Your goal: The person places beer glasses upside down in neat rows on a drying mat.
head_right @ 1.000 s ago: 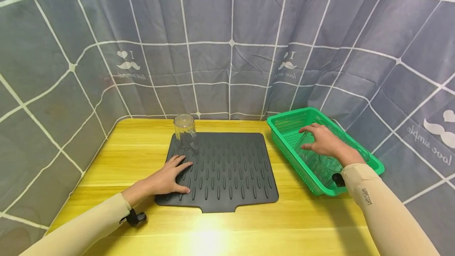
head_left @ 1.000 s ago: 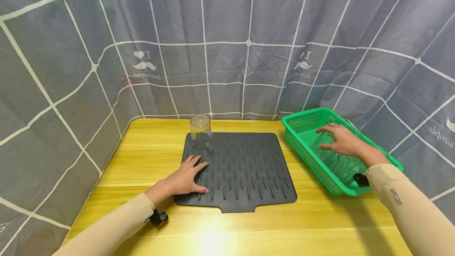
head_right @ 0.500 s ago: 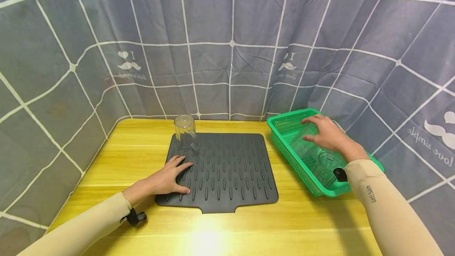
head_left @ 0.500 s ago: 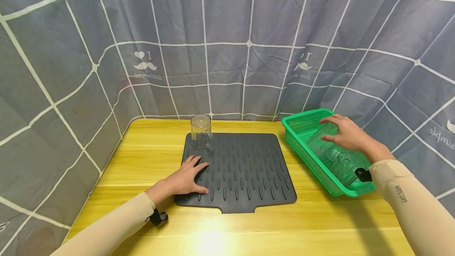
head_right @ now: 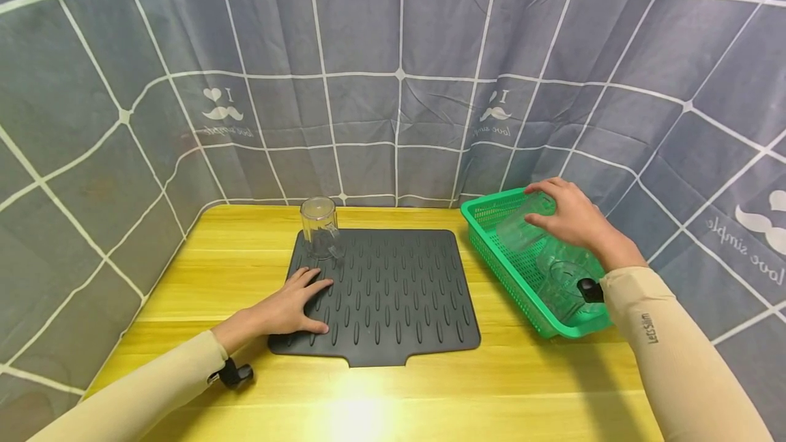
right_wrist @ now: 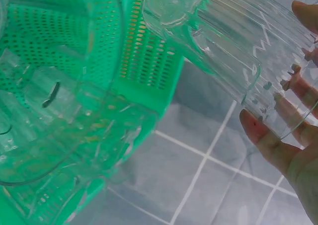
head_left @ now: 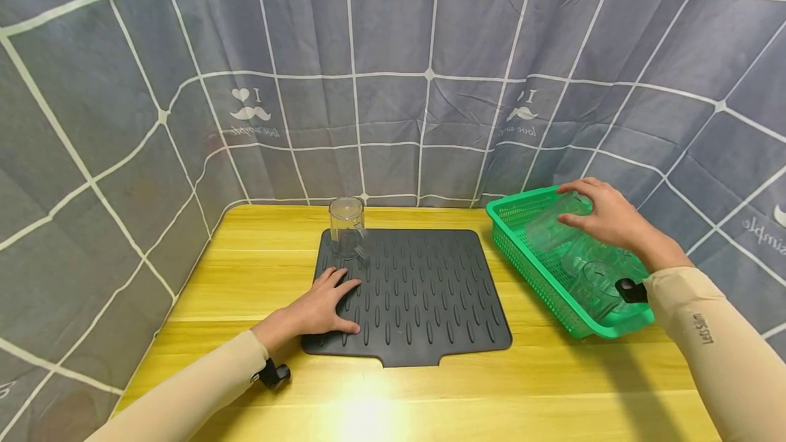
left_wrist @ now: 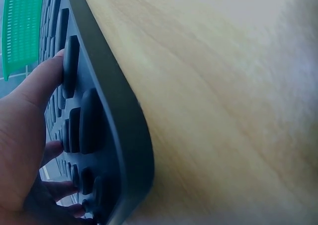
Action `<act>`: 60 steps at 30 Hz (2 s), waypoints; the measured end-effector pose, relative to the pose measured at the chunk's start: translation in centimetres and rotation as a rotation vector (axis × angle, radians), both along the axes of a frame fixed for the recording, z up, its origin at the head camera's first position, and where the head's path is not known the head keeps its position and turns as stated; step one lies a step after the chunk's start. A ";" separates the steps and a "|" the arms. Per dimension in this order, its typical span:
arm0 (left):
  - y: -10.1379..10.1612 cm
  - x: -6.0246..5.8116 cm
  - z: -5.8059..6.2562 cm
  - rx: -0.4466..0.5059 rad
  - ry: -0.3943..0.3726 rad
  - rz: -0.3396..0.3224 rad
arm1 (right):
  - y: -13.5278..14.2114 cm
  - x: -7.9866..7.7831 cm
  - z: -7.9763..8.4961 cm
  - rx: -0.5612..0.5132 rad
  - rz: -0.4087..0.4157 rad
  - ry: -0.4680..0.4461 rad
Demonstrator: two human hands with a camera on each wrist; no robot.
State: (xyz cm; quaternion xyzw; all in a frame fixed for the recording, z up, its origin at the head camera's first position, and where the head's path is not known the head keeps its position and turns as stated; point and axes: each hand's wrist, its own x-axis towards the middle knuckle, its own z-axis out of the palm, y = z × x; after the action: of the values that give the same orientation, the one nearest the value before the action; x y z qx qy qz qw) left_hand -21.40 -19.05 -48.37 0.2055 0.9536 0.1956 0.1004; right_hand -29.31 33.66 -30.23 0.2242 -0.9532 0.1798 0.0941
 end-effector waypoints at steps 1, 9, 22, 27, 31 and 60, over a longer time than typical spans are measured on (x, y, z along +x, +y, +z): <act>0.0 0.0 0.0 0.001 0.001 0.001 | -0.1 0.0 0.1 -0.003 0.000 0.004; 0.0 0.0 0.0 0.007 0.009 -0.002 | -1.0 0.0 1.0 -0.038 0.007 0.040; 0.1 -0.1 0.2 -0.013 0.021 -0.008 | -2.9 0.3 1.0 -0.083 0.020 0.038; 0.1 -0.1 0.1 -0.017 0.015 -0.008 | -3.8 0.5 0.6 -0.104 0.025 0.020; 0.0 0.0 0.1 -0.016 0.017 -0.007 | -4.4 0.8 0.1 -0.144 0.023 0.021; 0.4 0.1 0.8 -0.008 -0.038 -0.029 | -7.4 2.2 -4.2 -0.590 0.026 -0.277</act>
State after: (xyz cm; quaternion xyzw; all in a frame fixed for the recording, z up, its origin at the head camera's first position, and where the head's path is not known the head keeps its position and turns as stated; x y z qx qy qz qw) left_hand -21.34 -18.69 -47.60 0.2154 0.9492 0.1941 0.1222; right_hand -27.08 26.29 -34.41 0.1726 -0.8608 0.4782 0.0221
